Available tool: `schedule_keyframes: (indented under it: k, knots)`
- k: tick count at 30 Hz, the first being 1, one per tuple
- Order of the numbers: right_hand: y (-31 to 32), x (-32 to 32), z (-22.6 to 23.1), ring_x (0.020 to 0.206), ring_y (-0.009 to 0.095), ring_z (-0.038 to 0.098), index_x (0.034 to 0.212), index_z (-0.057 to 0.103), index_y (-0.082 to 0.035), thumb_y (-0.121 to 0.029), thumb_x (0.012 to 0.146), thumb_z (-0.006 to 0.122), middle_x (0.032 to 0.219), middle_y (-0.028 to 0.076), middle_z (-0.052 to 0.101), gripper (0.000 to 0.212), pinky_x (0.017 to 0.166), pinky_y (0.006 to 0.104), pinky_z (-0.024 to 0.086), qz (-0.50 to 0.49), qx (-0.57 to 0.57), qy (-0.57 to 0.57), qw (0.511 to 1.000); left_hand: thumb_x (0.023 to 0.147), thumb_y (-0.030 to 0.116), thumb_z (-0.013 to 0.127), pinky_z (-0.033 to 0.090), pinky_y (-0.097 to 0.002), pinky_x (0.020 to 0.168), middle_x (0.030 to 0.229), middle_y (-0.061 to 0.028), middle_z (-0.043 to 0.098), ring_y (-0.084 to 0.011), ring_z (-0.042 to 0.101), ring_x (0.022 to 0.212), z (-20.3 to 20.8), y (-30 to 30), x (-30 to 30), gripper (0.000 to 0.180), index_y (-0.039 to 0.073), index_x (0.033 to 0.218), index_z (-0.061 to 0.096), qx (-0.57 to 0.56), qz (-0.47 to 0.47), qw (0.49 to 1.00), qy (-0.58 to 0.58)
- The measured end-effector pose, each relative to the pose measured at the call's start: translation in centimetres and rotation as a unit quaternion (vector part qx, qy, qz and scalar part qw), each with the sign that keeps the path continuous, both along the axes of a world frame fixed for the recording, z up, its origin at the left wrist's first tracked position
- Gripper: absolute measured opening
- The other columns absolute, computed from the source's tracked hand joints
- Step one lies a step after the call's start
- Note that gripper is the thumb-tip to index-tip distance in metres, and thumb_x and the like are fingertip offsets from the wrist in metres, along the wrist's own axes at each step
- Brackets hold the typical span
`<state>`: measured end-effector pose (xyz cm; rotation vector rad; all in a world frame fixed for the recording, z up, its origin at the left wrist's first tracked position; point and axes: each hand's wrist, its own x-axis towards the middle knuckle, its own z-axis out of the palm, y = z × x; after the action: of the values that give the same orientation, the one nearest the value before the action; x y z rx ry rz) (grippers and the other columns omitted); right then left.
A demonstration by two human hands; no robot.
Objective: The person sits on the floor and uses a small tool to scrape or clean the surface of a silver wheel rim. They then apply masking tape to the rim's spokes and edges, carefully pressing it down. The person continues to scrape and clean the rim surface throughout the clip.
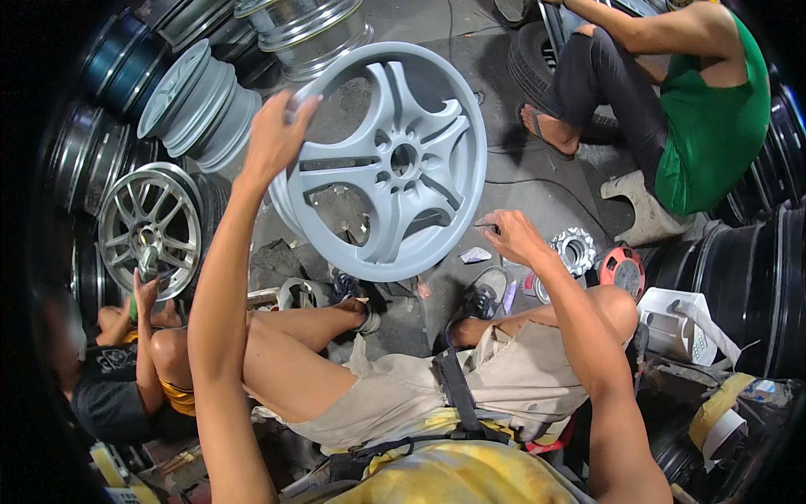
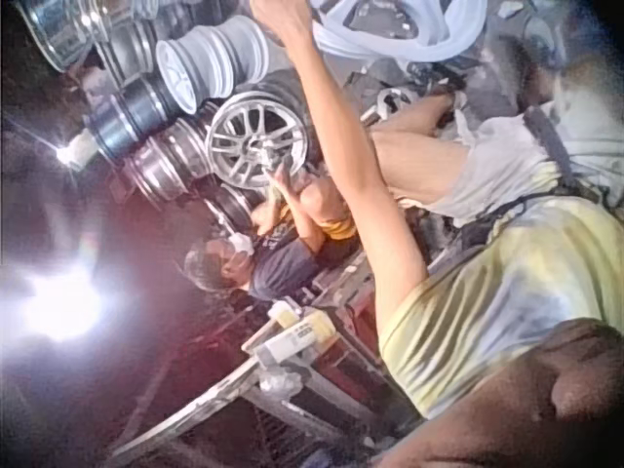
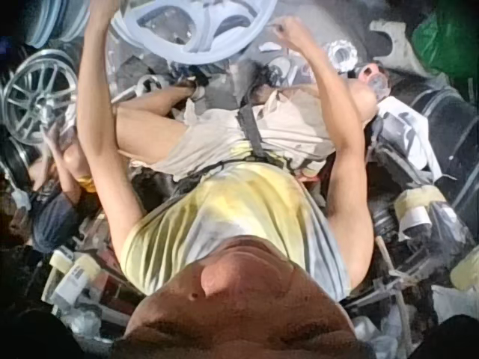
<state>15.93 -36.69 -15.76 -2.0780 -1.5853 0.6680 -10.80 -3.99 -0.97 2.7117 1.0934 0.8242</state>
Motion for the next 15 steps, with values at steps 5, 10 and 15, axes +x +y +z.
schedule_keyframes:
  k: [5, 10, 15]
  knots:
    - [0.1, 1.1, -0.7, 0.090, 0.046, 0.068, 0.106, 0.078, -0.006, -0.017, 0.092, 0.066, 0.092, 0.025, 0.072, 0.022, 0.081, 0.0523, 0.055, -0.018, 0.010, -0.027, 0.999, 0.101, 0.063, 0.046, 0.051, -0.0576, 0.089, 0.089, -0.0409, 0.066, -0.0537, 0.068, 0.097, -1.4, -4.4, -5.7, 0.085, -0.017, 0.089, 0.069, -0.205, 0.145, 0.955, 0.156]
    - [1.5, 0.0, 2.7, 0.087, 0.045, 0.069, 0.105, 0.077, -0.006, -0.021, 0.095, 0.065, 0.089, 0.024, 0.072, 0.023, 0.079, 0.0515, 0.055, -0.039, 0.070, -0.014, 0.997, 0.103, 0.056, 0.049, 0.060, -0.0506, 0.070, 0.087, -0.0387, 0.068, -0.0455, 0.074, 0.080, -5.6, 0.2, -10.6, 0.076, -0.017, 0.096, 0.068, -0.108, 0.172, 0.969, 0.138]
    - [2.4, 2.6, 4.5, 0.079, 0.031, 0.074, 0.109, 0.069, 0.000, -0.025, 0.101, 0.059, 0.085, 0.021, 0.074, 0.028, 0.074, 0.0438, 0.058, -0.177, -0.033, 0.156, 0.971, 0.107, 0.045, 0.046, 0.067, -0.0411, 0.061, 0.098, -0.0367, 0.068, -0.0406, 0.075, 0.078, -3.2, -1.8, -5.9, 0.069, -0.023, 0.107, 0.058, -0.438, 0.183, 0.879, -0.050]
